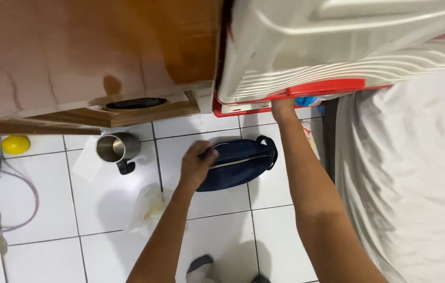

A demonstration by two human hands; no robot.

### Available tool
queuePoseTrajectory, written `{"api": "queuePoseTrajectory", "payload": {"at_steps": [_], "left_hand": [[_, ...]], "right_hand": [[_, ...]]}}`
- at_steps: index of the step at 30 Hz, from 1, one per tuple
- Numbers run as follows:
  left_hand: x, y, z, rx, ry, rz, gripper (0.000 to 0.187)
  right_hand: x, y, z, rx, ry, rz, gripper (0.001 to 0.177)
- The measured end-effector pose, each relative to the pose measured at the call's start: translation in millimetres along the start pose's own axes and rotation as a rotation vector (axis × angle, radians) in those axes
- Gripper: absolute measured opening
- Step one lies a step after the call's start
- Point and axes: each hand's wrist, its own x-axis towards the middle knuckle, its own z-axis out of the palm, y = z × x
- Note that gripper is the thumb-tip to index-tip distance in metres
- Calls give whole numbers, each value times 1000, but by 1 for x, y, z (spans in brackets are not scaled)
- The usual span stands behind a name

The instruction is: Putting a guitar into its bag and folding a cloth on a bed.

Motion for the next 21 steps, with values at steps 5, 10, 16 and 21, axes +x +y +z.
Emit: {"api": "queuePoseTrajectory", "payload": {"at_steps": [5, 10, 16, 21], "left_hand": [[-51, 39, -2, 720, -146, 113, 57], [-63, -21, 4, 928, -87, 310, 63], [-88, -17, 15, 875, 91, 411, 32], [-135, 35, 20, 697, 98, 321, 11]], "right_hand": [[-11, -9, 0, -949, -243, -722, 14], [-84, -82, 27, -891, -193, -554, 22], [-170, -128, 23, -791, -280, -449, 45], [-214, -229, 26, -796, -344, -103, 30]]}}
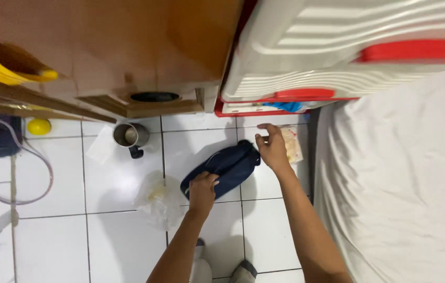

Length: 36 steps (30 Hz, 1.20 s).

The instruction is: Putting a guitar into its bag and folding a cloth on a bed.

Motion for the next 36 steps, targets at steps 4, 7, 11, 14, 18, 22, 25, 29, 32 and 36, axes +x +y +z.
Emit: {"api": "queuePoseTrajectory", "payload": {"at_steps": [4, 7, 11, 14, 18, 22, 25, 29, 32, 36], "left_hand": [[-21, 57, -60, -48, 25, 22, 13], [-27, 117, -118, -52, -3, 53, 13], [-26, 204, -194, -78, -114, 134, 13], [-26, 281, -268, -89, -152, 251, 13], [-37, 381, -364, -84, -198, 348, 14], [-44, 431, -428, -134, -145, 469, 16], [-57, 470, -481, -173, -135, 523, 16], [-74, 510, -536, -126, -211, 429, 18], [-88, 536, -564, -80, -238, 395, 19], [-105, 553, -571, -15, -293, 373, 20]], "right_hand": [[-15, -65, -56, 59, 11, 32, 23], [-21, -117, -104, 181, 16, 66, 20], [-25, -203, -184, 428, 103, -41, 18], [-25, -279, -248, 589, 236, -148, 17], [-40, -417, -342, 943, 385, -141, 17], [-5, -414, -377, 1382, 261, -65, 11], [35, -390, -383, 1715, 98, 102, 3], [54, -388, -379, 1758, 110, 311, 8], [29, -398, -378, 1691, 178, 428, 7], [-11, -359, -377, 1611, 180, 445, 4]]}}
